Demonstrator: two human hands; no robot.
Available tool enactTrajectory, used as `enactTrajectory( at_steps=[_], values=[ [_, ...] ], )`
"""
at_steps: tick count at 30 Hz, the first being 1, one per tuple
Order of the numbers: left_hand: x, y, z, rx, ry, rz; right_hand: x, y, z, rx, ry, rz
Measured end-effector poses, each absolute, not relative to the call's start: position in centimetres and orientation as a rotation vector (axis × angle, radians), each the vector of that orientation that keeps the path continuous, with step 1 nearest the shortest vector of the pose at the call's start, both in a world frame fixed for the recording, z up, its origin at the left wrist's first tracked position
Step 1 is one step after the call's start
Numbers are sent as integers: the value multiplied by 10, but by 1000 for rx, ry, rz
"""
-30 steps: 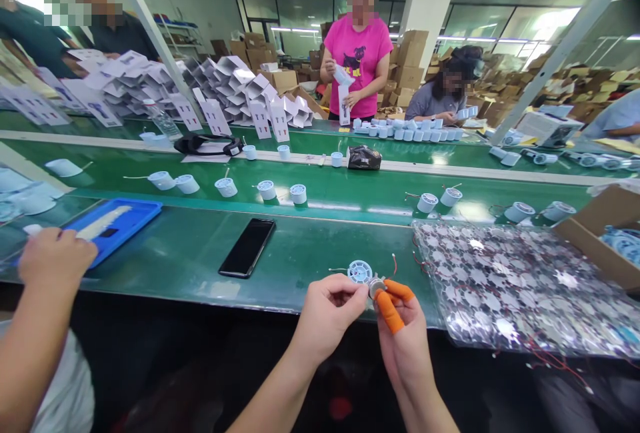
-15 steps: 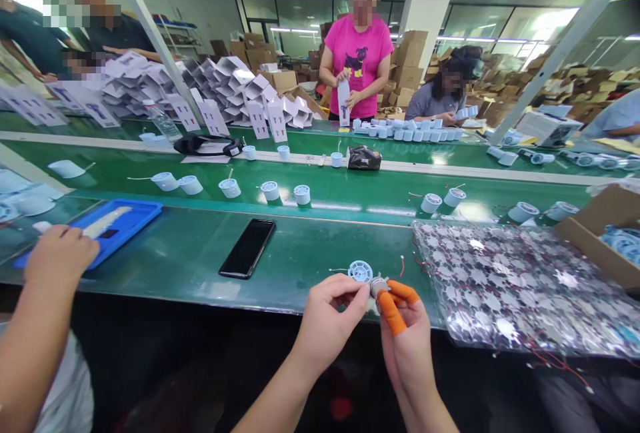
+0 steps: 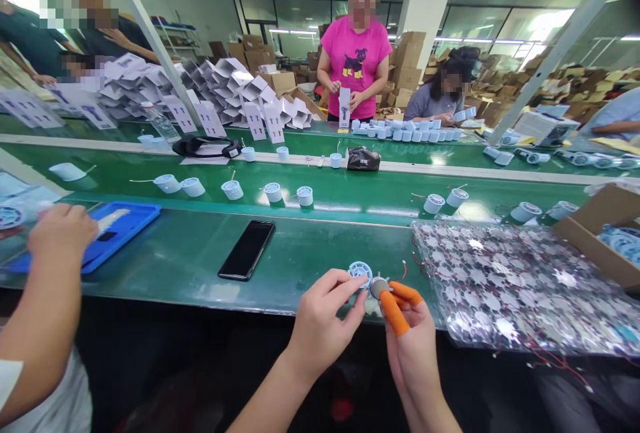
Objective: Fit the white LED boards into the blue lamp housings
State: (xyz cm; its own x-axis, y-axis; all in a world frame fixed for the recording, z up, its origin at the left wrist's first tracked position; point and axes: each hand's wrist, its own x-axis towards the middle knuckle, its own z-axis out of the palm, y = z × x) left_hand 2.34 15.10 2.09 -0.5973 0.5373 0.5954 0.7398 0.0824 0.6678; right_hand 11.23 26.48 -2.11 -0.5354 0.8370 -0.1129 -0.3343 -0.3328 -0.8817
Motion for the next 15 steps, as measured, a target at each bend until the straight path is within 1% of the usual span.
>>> enactTrajectory(
  at_steps=[4,15],
  values=[
    [17,149,21,-1426,-2135,-1317,115,266,-19,-731,-1201,1891],
    [11,145,29,-1561,-2091,-969,120,270,-14,-745,-1364,1832]
  ],
)
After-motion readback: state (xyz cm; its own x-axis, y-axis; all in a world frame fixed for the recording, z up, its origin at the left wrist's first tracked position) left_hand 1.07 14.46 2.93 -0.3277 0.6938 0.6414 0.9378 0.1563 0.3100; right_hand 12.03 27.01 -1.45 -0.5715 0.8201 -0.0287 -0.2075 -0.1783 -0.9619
